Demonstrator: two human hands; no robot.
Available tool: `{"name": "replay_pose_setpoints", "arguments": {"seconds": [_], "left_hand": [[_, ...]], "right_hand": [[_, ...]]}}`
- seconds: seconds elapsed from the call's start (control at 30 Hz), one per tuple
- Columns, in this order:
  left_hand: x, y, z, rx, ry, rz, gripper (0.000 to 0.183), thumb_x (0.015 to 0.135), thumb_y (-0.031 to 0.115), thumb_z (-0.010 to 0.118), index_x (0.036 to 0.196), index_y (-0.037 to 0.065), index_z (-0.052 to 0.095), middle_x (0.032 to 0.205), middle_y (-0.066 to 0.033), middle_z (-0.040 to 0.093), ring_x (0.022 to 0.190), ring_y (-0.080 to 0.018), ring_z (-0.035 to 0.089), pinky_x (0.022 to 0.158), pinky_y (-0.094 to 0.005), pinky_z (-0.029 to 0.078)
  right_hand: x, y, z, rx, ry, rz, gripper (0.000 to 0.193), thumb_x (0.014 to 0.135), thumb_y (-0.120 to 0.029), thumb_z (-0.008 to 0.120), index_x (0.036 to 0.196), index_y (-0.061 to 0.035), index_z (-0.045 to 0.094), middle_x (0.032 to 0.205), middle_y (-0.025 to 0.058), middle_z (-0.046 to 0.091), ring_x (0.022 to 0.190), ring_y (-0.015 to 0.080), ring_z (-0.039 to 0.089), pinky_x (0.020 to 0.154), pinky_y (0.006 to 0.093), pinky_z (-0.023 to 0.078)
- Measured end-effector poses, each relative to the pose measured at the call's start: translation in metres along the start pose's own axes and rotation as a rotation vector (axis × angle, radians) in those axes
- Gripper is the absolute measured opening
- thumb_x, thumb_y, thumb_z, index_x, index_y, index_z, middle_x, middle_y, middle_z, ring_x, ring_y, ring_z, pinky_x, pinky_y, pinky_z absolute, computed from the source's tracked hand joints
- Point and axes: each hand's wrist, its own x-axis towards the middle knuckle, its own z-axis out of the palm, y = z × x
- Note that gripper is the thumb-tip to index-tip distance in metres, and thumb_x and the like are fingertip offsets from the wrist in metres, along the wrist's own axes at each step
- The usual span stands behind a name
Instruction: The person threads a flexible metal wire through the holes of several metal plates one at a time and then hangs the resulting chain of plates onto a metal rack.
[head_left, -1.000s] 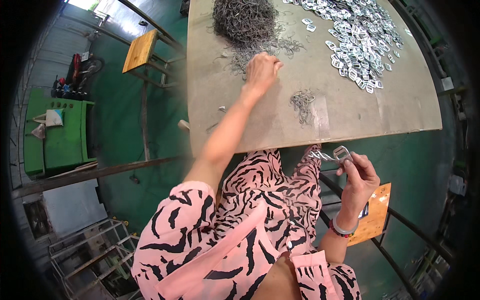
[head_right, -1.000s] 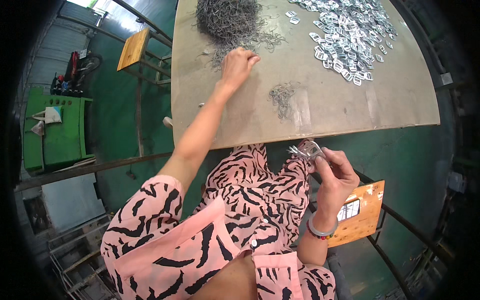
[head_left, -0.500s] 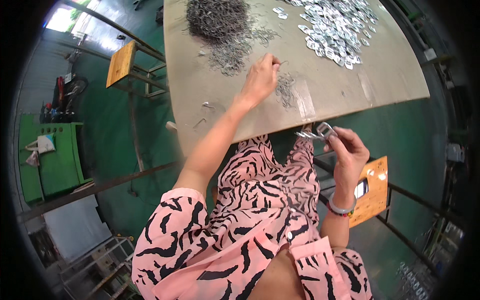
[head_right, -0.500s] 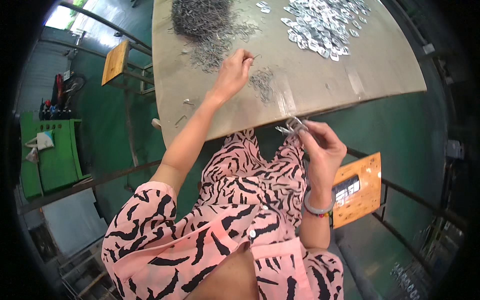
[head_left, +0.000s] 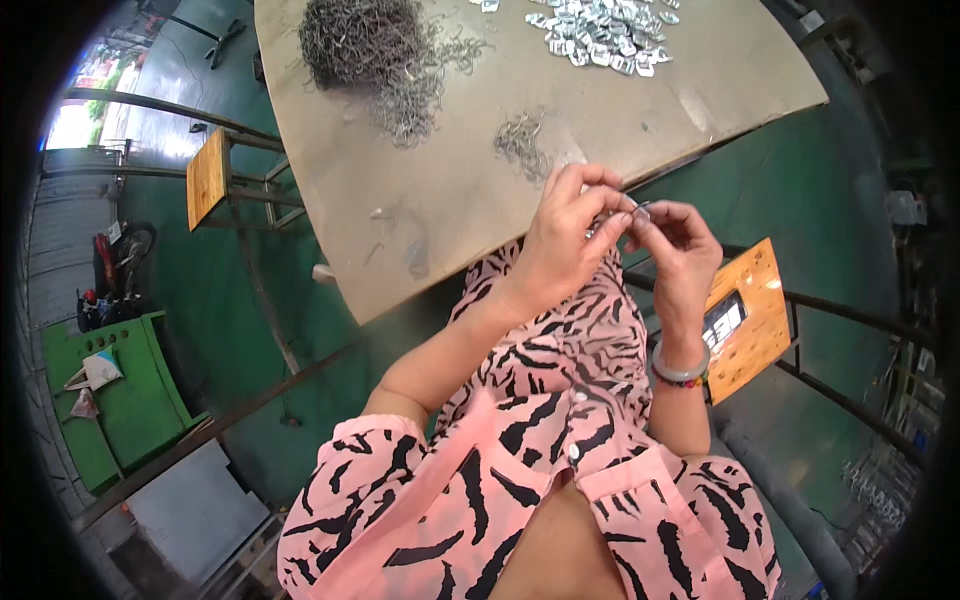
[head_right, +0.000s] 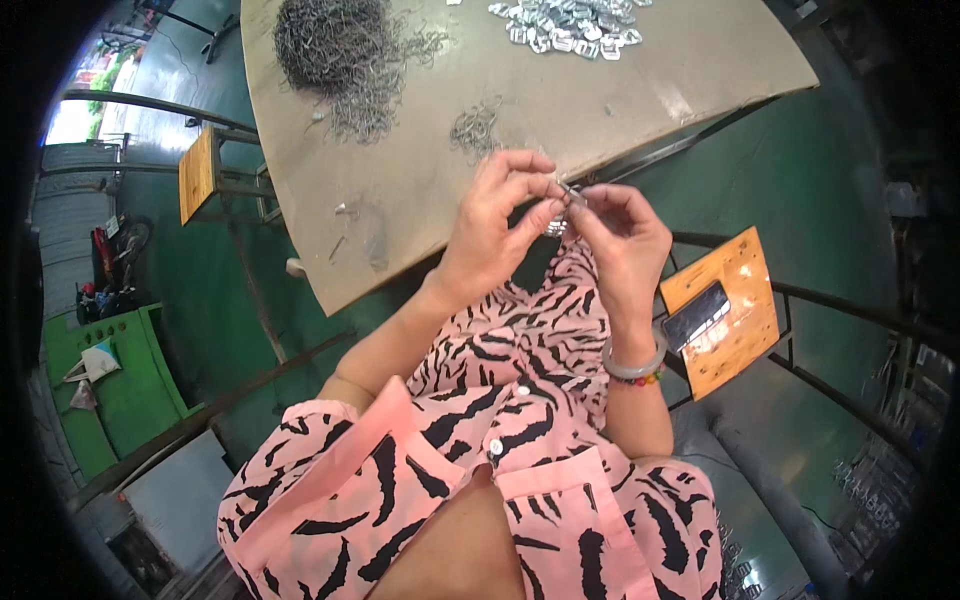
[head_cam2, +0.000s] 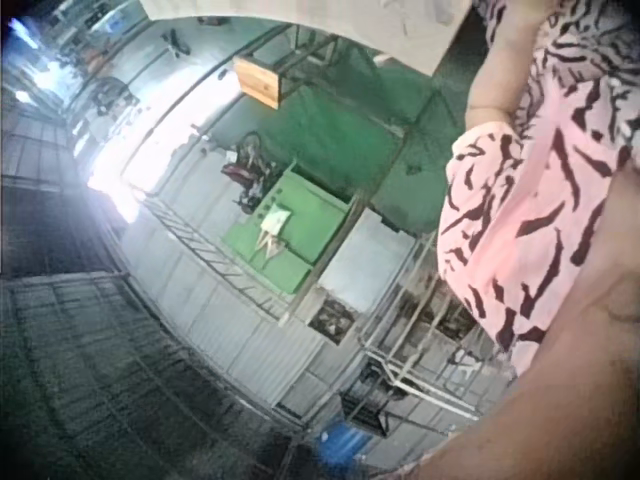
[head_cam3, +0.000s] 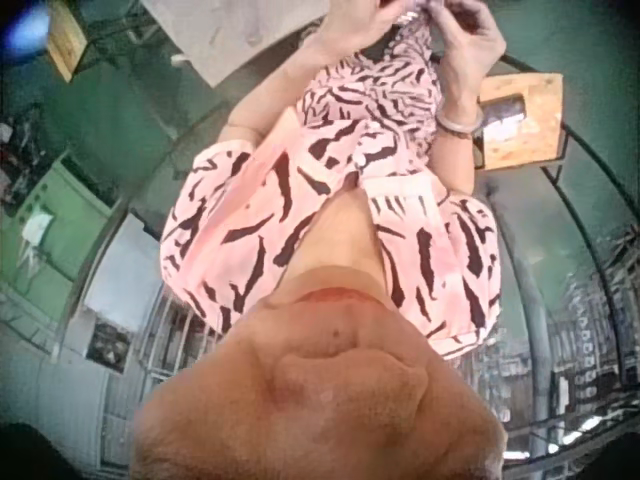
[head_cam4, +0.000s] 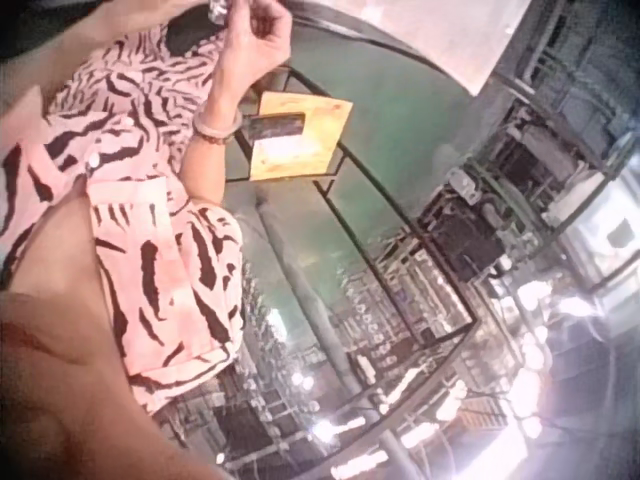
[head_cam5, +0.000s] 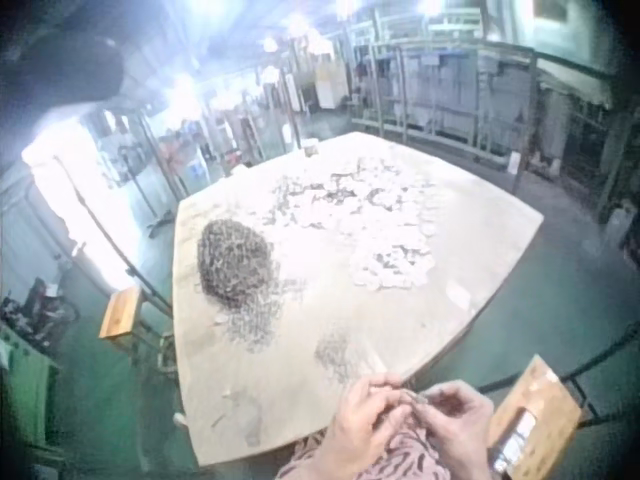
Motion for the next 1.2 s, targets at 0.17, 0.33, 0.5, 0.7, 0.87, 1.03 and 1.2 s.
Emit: {"name": "replay_pose_setpoints", "arguments": {"seconds": [0.17,0.33,0.5,0.7,0.87,1.03,1.2], "left_hand": [[0.005,0.002,0.010,0.035,0.050,0.004,0.012,0.077,0.005,0.065,0.088,0.002,0.060,0.101,-0.0118,0.054,0.095,-0.0284,0.050,0.082,-0.0363,0.042],[0.011,0.001,0.018,-0.001,0.055,0.008,0.014,0.078,0.003,0.062,0.090,0.000,0.057,0.102,-0.0130,0.053,0.095,-0.0298,0.049,0.082,-0.0379,0.042],[0.018,-0.009,0.020,-0.124,0.009,0.046,0.011,0.081,-0.002,0.058,0.091,0.000,0.052,0.096,-0.0122,0.057,0.088,-0.0274,0.055,0.076,-0.0339,0.044],[0.021,-0.015,0.012,-0.184,-0.083,0.026,0.010,0.083,-0.006,0.055,0.091,-0.001,0.051,0.086,-0.0123,0.058,0.080,-0.0232,0.059,0.071,-0.0298,0.047],[0.014,-0.015,0.015,-0.212,-0.136,-0.002,0.011,0.083,-0.006,0.056,0.091,-0.001,0.050,0.086,-0.0140,0.058,0.080,-0.0239,0.059,0.071,-0.0305,0.048],[0.002,-0.006,0.006,-0.215,-0.131,-0.037,0.012,0.083,-0.007,0.055,0.093,-0.002,0.051,0.087,-0.0130,0.058,0.080,-0.0232,0.058,0.072,-0.0296,0.047],[0.003,0.005,0.003,-0.248,-0.064,-0.044,0.016,0.081,-0.011,0.053,0.094,-0.002,0.051,0.087,-0.0120,0.057,0.078,-0.0219,0.057,0.071,-0.0296,0.046]], "right_hand": [[0.001,-0.006,0.002,-0.041,0.038,-0.054,0.009,0.078,0.007,0.063,0.086,0.0049,0.058,0.081,0.0067,0.061,0.068,0.0091,0.059,0.061,0.0213,0.051],[0.007,0.000,-0.003,-0.180,0.041,-0.192,0.011,0.076,0.009,0.062,0.085,0.0030,0.058,0.085,0.0029,0.057,0.076,0.0084,0.058,0.066,0.0198,0.051],[0.020,-0.007,-0.003,-0.168,-0.033,-0.297,0.012,0.076,0.010,0.062,0.085,0.0031,0.060,0.083,0.0050,0.057,0.073,0.0081,0.057,0.060,0.0202,0.049],[0.111,-0.022,-0.025,-0.277,-0.165,-0.048,0.019,0.087,-0.012,0.057,0.090,0.0049,0.065,0.070,0.0049,0.059,0.057,0.0086,0.054,0.049,0.0221,0.043],[0.252,0.060,-0.001,-0.401,-0.171,-0.016,0.028,0.089,-0.022,0.056,0.102,0.0014,0.064,0.070,0.0084,0.061,0.061,0.0151,0.058,0.055,0.0267,0.045],[0.281,0.094,0.025,-0.957,-0.042,-0.261,0.028,0.083,-0.025,0.061,0.097,-0.0006,0.063,0.080,0.0184,0.064,0.071,0.0315,0.062,0.069,0.0368,0.048],[0.239,0.077,0.002,-0.744,0.015,-0.223,0.022,0.079,-0.015,0.063,0.095,0.0003,0.060,0.074,0.0158,0.063,0.068,0.0236,0.063,0.061,0.0317,0.048]]}}
